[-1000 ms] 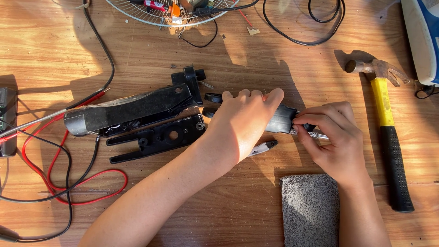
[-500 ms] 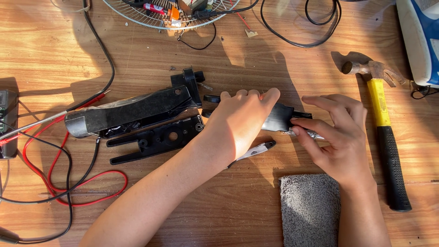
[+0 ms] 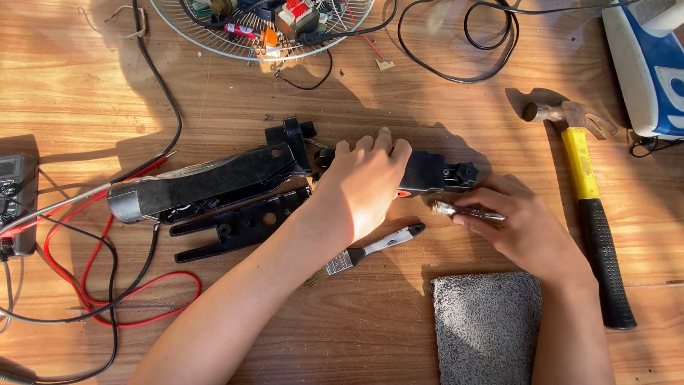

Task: Reassembling a black plastic housing by inserting internal components and fastening screws with a screwdriver.

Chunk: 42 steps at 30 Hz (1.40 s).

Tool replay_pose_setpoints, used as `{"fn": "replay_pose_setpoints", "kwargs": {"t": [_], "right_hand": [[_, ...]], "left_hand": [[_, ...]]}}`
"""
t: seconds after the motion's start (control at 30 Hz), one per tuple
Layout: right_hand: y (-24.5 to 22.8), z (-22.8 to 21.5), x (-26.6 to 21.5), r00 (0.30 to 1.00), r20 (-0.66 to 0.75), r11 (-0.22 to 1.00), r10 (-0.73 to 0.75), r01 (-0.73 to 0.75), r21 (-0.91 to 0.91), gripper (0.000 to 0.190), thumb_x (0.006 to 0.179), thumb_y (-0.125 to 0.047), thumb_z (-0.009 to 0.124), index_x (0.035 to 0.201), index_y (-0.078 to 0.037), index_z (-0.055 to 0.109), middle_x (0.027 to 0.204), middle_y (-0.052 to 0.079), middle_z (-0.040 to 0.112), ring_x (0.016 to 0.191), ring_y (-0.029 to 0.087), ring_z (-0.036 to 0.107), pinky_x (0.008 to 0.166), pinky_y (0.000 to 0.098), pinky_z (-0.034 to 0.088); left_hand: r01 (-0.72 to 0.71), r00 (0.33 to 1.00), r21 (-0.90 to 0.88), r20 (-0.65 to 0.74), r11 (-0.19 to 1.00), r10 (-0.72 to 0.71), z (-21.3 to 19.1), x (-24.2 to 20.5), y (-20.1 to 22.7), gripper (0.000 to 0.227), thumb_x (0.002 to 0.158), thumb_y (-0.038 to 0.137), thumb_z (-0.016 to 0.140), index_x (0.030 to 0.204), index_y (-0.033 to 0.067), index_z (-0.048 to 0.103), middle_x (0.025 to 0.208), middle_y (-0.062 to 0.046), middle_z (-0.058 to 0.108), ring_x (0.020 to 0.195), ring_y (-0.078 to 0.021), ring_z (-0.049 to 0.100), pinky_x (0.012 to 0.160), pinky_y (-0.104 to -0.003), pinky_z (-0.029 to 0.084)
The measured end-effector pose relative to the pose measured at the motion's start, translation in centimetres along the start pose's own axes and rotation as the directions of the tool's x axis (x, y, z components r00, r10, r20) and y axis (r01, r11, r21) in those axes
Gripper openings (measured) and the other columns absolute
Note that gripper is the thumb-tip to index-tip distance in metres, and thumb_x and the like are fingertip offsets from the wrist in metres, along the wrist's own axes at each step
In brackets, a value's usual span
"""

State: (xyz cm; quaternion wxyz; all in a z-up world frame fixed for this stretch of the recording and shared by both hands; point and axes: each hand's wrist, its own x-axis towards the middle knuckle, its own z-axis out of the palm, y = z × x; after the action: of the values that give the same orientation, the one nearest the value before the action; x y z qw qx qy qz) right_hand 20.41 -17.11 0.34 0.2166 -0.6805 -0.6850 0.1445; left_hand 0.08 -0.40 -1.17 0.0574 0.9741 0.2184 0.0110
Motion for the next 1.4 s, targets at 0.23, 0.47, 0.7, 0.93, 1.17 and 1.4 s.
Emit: {"fn": "replay_pose_setpoints", "kwargs": {"t": [0.23, 0.47, 0.7, 0.93, 1.17, 1.4], "right_hand": [[-1.2, -0.2, -1.9, 0.821, -0.554, 0.876, 0.139, 0.16, 0.455, 0.059, 0.106, -0.001, 0.055, 0.156, -0.009, 0.027, 0.095, 0.02, 0.055, 0.084, 0.026, 0.057, 0.085, 0.0382, 0.052], [-2.6, 2.9, -0.3, 0.611, -0.787, 0.925, 0.09, 0.242, 0.293, 0.06, 0.115, 0.004, 0.056, 0.164, -0.005, 0.022, 0.114, 0.034, 0.058, 0.098, 0.039, 0.066, 0.099, 0.0438, 0.057], [-2.7, 3.3, 0.3, 0.525, -0.848, 0.968, -0.079, 0.243, 0.06, 0.041, 0.116, -0.006, 0.054, 0.15, 0.001, 0.032, 0.142, 0.03, 0.044, 0.105, 0.04, 0.063, 0.097, 0.0445, 0.053], [-2.3, 2.9, 0.6, 0.548, -0.828, 0.966, -0.117, 0.255, 0.033, 0.041, 0.116, -0.002, 0.055, 0.151, 0.002, 0.034, 0.147, 0.03, 0.042, 0.111, 0.041, 0.06, 0.096, 0.0449, 0.055], [-5.4, -1.4, 1.6, 0.759, -0.639, 0.947, -0.122, 0.281, 0.153, 0.035, 0.112, 0.007, 0.052, 0.141, 0.006, 0.032, 0.133, 0.036, 0.05, 0.122, 0.04, 0.056, 0.102, 0.0436, 0.051], [-4.4, -4.9, 3.9, 0.856, -0.421, 0.942, -0.302, 0.199, -0.271, 0.031, 0.102, -0.007, 0.092, 0.114, 0.005, 0.065, 0.108, 0.017, 0.071, 0.08, 0.022, 0.063, 0.078, 0.0348, 0.05]], "left_hand": [[-0.011, 1.0, -0.118, 0.002, 0.993, 0.012, 0.1, 0.7, -0.2, 0.066, 0.096, 0.039, 0.07, 0.147, 0.0095, 0.042, 0.147, -0.033, 0.045, 0.121, -0.046, 0.056, 0.082, -0.067, 0.052], [-0.002, 0.969, 0.224, -0.239, 0.975, 0.057, 2.2, -0.2, 1.8, 0.076, 0.082, 0.022, 0.07, 0.151, 0.0017, 0.043, 0.149, -0.024, 0.052, 0.13, -0.0318, 0.056, 0.098, -0.064, 0.051], [-0.011, 1.0, 0.19, -0.018, 0.982, 0.015, 0.6, -0.6, 3.2, 0.092, 0.089, 0.028, 0.065, 0.163, 0.016, 0.013, 0.161, -0.039, 0.011, 0.146, -0.0476, 0.029, 0.104, -0.074, 0.035], [0.051, 0.998, 0.247, -0.043, 0.968, -0.042, 0.8, -0.3, 4.6, 0.087, 0.088, 0.024, 0.062, 0.162, 0.0135, 0.018, 0.162, -0.03, 0.023, 0.144, -0.0429, 0.035, 0.105, -0.074, 0.038], [0.054, 0.997, 0.209, -0.067, 0.976, -0.041, 1.1, 0.0, 4.3, 0.092, 0.083, 0.028, 0.069, 0.161, 0.0156, 0.022, 0.16, -0.025, 0.031, 0.143, -0.0411, 0.037, 0.105, -0.074, 0.037], [0.045, 0.999, 0.169, -0.038, 0.985, -0.039, 1.2, 0.1, 4.1, 0.115, 0.072, 0.05, 0.083, 0.162, 0.0169, 0.02, 0.162, -0.024, 0.029, 0.145, -0.0412, 0.034, 0.107, -0.074, 0.034]]}}
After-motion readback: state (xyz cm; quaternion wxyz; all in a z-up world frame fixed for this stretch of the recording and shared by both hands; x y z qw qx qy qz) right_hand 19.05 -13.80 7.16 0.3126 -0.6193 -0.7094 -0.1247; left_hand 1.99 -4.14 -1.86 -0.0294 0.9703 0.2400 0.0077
